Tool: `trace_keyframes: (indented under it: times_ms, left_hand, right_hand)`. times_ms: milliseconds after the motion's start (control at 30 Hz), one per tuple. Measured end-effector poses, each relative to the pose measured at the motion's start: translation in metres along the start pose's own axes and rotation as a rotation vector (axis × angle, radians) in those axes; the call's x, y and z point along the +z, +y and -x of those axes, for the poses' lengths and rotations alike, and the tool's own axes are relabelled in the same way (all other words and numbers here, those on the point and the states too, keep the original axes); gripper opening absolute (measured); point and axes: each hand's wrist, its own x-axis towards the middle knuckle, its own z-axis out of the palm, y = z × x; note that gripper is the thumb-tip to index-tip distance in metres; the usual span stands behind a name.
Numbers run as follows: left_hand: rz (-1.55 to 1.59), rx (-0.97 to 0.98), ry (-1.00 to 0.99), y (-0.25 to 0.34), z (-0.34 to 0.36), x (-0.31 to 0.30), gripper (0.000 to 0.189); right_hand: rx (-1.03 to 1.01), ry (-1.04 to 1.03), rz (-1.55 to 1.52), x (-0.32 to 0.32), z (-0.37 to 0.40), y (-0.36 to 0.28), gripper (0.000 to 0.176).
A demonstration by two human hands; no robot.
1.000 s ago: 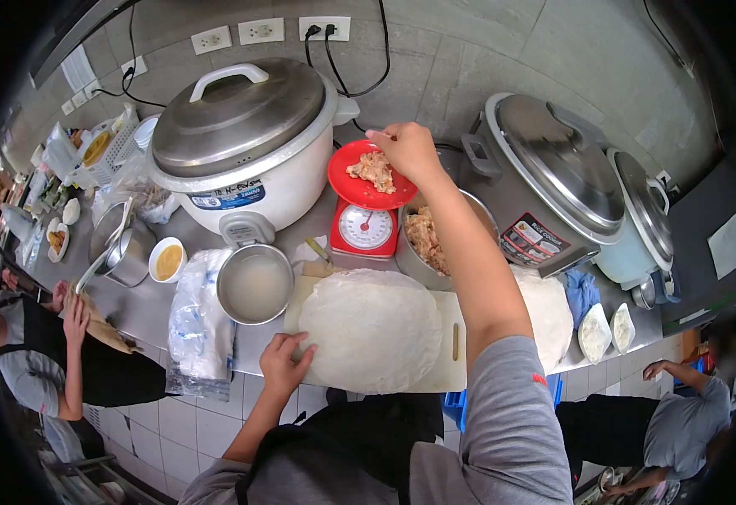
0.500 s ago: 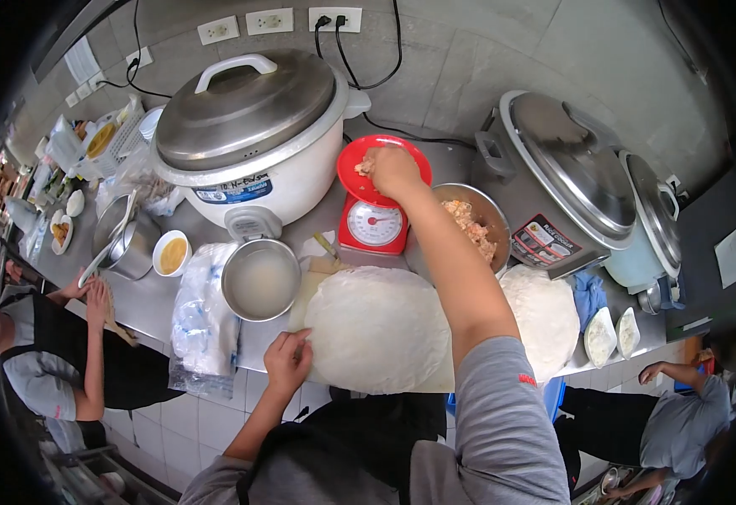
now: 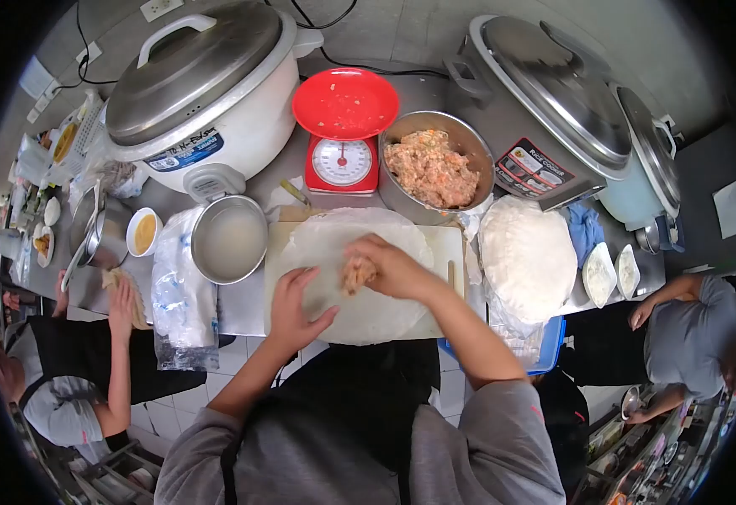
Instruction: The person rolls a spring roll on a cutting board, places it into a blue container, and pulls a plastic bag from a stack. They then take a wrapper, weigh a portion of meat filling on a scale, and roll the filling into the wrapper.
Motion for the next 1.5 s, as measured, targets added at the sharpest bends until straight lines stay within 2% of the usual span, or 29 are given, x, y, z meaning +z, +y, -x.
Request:
trace_keyframes:
  times_ms: [100,133,267,367,400,467,567,767,833,933,967,1033,1067,1100,1167,1267,1300,1333,1433,1500]
  left_hand:
    - [0.134,0.038,-0.173,0.004,-0.023,0.016,0.067]
    - [0.163,0.057,-0.197,0.003,-0.024,0.025,0.066]
    - [0.23,0.105,-0.333,-0.021,-0.017,0.064,0.059]
    - [0.218,0.073,-0.437,-0.028,-0.014,0.065,0.061]
    - [0.207,0.053,-0.468,-0.027,-0.016,0.062,0.062]
    - [0.17,0.01,-0.384,-0.011,-0.02,0.051,0.065]
    - [0.096,-0.01,-0.351,0.005,-0.026,0.057,0.066]
    - [-0.028,0.119,-0.422,-0.009,-0.03,0.087,0.049]
    - [-0.04,0.143,-0.434,-0.012,-0.028,0.087,0.044]
    - [-0.03,0.119,-0.501,-0.012,-0.029,0.082,0.063]
    - [-0.007,0.094,-0.462,-0.009,-0.029,0.077,0.072]
    - [0.041,0.043,-0.379,0.001,-0.03,0.06,0.09]
    - [0.017,-0.015,-0.489,0.001,-0.029,0.05,0.108]
    - [0.027,-0.032,-0.484,0.001,-0.028,0.044,0.107]
    - [0.04,-0.064,-0.471,0.0,-0.024,0.034,0.107]
    - [0.038,-0.098,-0.454,-0.004,-0.017,0.029,0.11]
    - [0.035,-0.111,-0.461,-0.004,-0.012,0.027,0.11]
    - [0.032,-0.121,-0.467,-0.003,-0.008,0.024,0.109]
    - [0.044,-0.146,-0.425,-0.004,-0.008,0.014,0.107]
    - [0.069,-0.164,-0.408,-0.002,0.002,0.009,0.105]
  right_hand:
    - [0.104,0.192,-0.046,0.016,0.032,-0.001,0.04]
    - [0.155,0.252,-0.012,0.021,0.04,-0.009,0.031]
    - [0.031,0.362,0.267,0.042,0.065,0.012,0.024]
    - [0.011,0.38,0.208,0.033,0.069,0.021,0.027]
    - [0.062,0.43,0.118,0.033,0.072,0.019,0.028]
    - [0.16,0.519,-0.062,0.032,0.077,0.013,0.03]
    - [0.132,0.467,0.225,0.031,0.077,0.011,0.031]
    - [0.087,0.427,0.301,0.03,0.071,0.015,0.025]
    - [0.185,0.364,0.228,0.021,0.072,0.021,0.023]
    - [0.43,0.292,-0.026,-0.008,0.085,0.029,0.02]
    - [0.524,0.269,-0.133,-0.019,0.086,0.031,0.019]
    - [0.493,0.467,-0.288,-0.051,0.078,-0.003,0.017]
    - [0.409,0.611,-0.239,-0.067,0.071,-0.024,0.015]
    - [0.324,0.754,-0.191,-0.08,0.064,-0.044,0.013]
    - [-0.055,1.112,-0.06,-0.096,0.044,-0.076,0.01]
    - [-0.382,1.294,0.461,-0.099,0.01,-0.045,0.011]
    - [-0.275,1.046,0.639,-0.102,0.004,-0.021,0.013]
    - [0.105,0.762,0.559,-0.099,0.001,0.014,0.01]
    - [0.064,0.82,0.596,-0.098,-0.003,0.02,0.006]
    - [0.19,0.86,0.456,-0.099,-0.001,0.007,0.003]
